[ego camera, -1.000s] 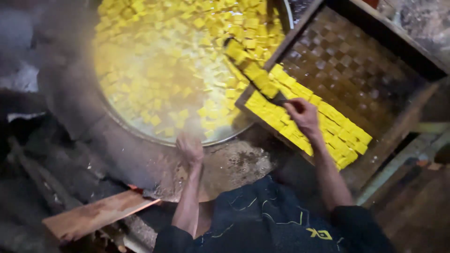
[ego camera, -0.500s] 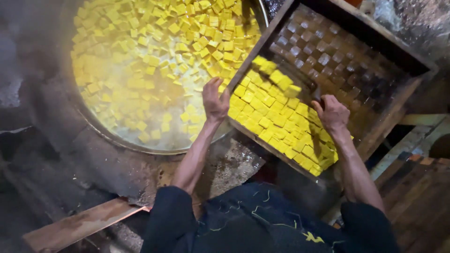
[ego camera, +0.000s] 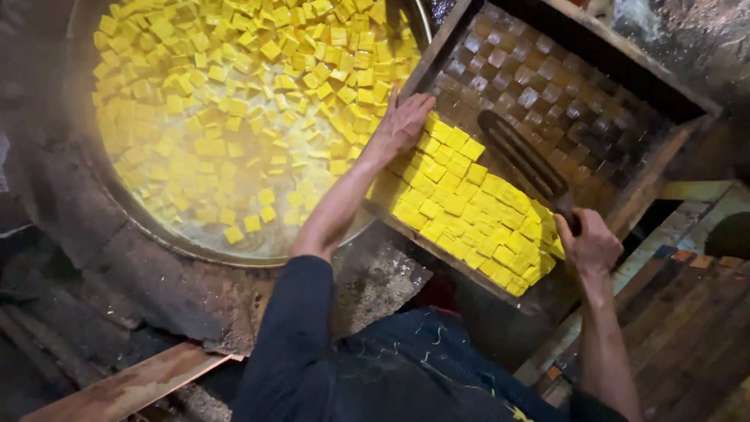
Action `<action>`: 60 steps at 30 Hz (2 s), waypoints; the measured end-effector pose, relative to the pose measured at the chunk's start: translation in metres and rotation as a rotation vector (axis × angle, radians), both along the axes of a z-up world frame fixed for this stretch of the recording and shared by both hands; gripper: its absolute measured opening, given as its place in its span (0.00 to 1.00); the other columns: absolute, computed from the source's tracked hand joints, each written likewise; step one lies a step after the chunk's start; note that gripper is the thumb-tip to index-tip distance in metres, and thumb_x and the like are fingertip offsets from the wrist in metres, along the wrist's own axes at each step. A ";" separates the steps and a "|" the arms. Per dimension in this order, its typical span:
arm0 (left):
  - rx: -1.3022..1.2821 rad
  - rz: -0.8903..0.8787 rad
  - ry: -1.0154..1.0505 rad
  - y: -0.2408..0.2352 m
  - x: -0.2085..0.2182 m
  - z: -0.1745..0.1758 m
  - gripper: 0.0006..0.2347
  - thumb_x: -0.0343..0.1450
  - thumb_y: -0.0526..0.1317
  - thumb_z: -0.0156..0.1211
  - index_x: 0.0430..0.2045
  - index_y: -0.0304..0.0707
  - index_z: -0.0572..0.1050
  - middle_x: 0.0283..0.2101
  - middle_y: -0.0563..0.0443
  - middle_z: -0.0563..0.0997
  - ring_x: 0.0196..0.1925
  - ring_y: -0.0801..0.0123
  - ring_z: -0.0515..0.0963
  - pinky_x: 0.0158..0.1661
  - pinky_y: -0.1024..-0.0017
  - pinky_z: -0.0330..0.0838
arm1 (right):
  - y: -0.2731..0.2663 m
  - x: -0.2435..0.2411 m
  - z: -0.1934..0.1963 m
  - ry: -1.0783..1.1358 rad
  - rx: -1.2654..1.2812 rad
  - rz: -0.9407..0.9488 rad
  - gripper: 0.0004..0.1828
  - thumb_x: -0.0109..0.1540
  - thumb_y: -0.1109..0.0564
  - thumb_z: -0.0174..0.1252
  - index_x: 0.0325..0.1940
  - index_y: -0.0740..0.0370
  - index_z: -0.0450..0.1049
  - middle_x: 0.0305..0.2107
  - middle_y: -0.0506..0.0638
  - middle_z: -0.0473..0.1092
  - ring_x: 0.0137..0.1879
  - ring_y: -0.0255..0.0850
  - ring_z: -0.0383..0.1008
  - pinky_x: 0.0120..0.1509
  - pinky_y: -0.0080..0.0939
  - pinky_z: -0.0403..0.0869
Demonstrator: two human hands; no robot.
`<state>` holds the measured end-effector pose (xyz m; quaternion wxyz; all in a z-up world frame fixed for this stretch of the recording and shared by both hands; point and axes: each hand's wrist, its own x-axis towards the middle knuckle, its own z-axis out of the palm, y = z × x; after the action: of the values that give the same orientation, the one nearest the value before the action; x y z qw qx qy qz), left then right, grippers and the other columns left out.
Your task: The person uses a slotted spoon to transfer yellow cubed food from a large steaming pot into a wooden tray, arranging them in rows. The person then moves to a different area and pours a white liquid from a blue bucket into an orange bucket.
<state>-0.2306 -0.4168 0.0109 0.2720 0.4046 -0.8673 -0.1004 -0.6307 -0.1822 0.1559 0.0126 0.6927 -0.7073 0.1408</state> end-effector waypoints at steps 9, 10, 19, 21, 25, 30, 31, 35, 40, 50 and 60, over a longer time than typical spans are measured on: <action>0.125 -0.110 -0.549 -0.035 -0.016 -0.021 0.18 0.72 0.32 0.54 0.58 0.39 0.69 0.55 0.43 0.72 0.64 0.51 0.70 0.67 0.29 0.45 | -0.021 0.020 -0.026 -0.055 0.018 0.041 0.18 0.65 0.43 0.68 0.47 0.58 0.79 0.40 0.53 0.78 0.41 0.51 0.80 0.43 0.46 0.77; 0.003 -0.110 -0.528 -0.035 -0.015 -0.025 0.15 0.74 0.32 0.54 0.56 0.40 0.70 0.54 0.42 0.72 0.64 0.50 0.70 0.68 0.32 0.48 | -0.020 0.021 -0.028 -0.098 0.036 0.028 0.19 0.65 0.43 0.68 0.48 0.59 0.79 0.40 0.54 0.78 0.41 0.50 0.80 0.44 0.46 0.77; 0.171 -0.009 -0.404 -0.052 -0.017 -0.038 0.20 0.69 0.35 0.53 0.58 0.43 0.68 0.56 0.45 0.71 0.65 0.53 0.68 0.65 0.37 0.48 | -0.002 0.019 -0.029 -0.262 0.038 -0.081 0.19 0.65 0.45 0.69 0.49 0.63 0.80 0.40 0.58 0.78 0.43 0.53 0.81 0.47 0.49 0.78; 0.129 -0.034 -0.384 -0.045 -0.024 -0.043 0.20 0.70 0.36 0.52 0.59 0.43 0.67 0.58 0.46 0.71 0.67 0.54 0.66 0.67 0.38 0.46 | -0.002 0.021 -0.030 -0.324 0.031 -0.106 0.18 0.66 0.47 0.69 0.49 0.63 0.80 0.40 0.59 0.78 0.43 0.53 0.81 0.49 0.48 0.78; 0.051 -0.094 -0.368 -0.040 -0.032 -0.055 0.20 0.72 0.38 0.49 0.62 0.44 0.66 0.63 0.49 0.70 0.71 0.55 0.64 0.70 0.41 0.44 | -0.001 0.023 -0.033 -0.366 0.025 -0.118 0.18 0.65 0.47 0.69 0.49 0.64 0.79 0.40 0.60 0.78 0.43 0.53 0.80 0.48 0.48 0.77; 0.109 -0.268 -0.087 -0.041 -0.016 -0.070 0.20 0.75 0.40 0.45 0.65 0.44 0.65 0.68 0.52 0.69 0.76 0.56 0.60 0.74 0.45 0.40 | -0.002 0.024 -0.042 -0.349 0.063 -0.177 0.20 0.62 0.46 0.70 0.50 0.63 0.80 0.39 0.60 0.78 0.43 0.53 0.80 0.48 0.48 0.77; 0.018 -0.306 0.130 -0.034 -0.014 -0.070 0.23 0.73 0.40 0.47 0.65 0.42 0.65 0.67 0.49 0.71 0.75 0.55 0.62 0.74 0.46 0.41 | -0.004 0.025 -0.042 -0.302 0.070 -0.154 0.20 0.63 0.46 0.70 0.50 0.62 0.80 0.40 0.59 0.78 0.43 0.54 0.80 0.48 0.49 0.76; -0.190 -0.085 -0.163 -0.005 -0.020 -0.050 0.20 0.72 0.37 0.48 0.60 0.39 0.72 0.65 0.42 0.74 0.70 0.50 0.68 0.70 0.57 0.54 | -0.039 0.047 -0.041 -0.218 0.021 -0.064 0.18 0.63 0.45 0.70 0.48 0.58 0.80 0.40 0.54 0.78 0.43 0.53 0.79 0.46 0.48 0.75; 0.090 0.074 0.142 0.069 0.021 0.012 0.17 0.72 0.31 0.51 0.56 0.38 0.74 0.61 0.39 0.76 0.63 0.49 0.76 0.62 0.61 0.70 | -0.077 0.077 -0.034 -0.075 -0.048 0.152 0.14 0.63 0.47 0.69 0.44 0.57 0.77 0.38 0.51 0.76 0.42 0.49 0.78 0.42 0.47 0.74; 0.413 1.237 0.372 0.332 0.206 0.040 0.09 0.76 0.37 0.59 0.49 0.42 0.77 0.44 0.42 0.83 0.46 0.48 0.82 0.45 0.57 0.76 | -0.045 0.162 -0.028 -0.557 -0.030 0.161 0.14 0.70 0.53 0.67 0.50 0.66 0.77 0.35 0.56 0.77 0.38 0.45 0.77 0.44 0.43 0.74; 0.216 1.279 0.428 0.409 0.231 0.017 0.23 0.69 0.33 0.62 0.61 0.33 0.68 0.64 0.36 0.69 0.66 0.43 0.68 0.64 0.55 0.65 | 0.022 0.359 -0.064 -0.227 0.644 0.352 0.25 0.64 0.36 0.58 0.45 0.61 0.80 0.35 0.64 0.78 0.44 0.62 0.77 0.49 0.60 0.73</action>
<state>0.0000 -0.0078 0.0284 0.4015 0.8337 -0.3699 -0.0835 -0.2715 -0.1606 0.0923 -0.3084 0.7520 -0.5825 -0.0129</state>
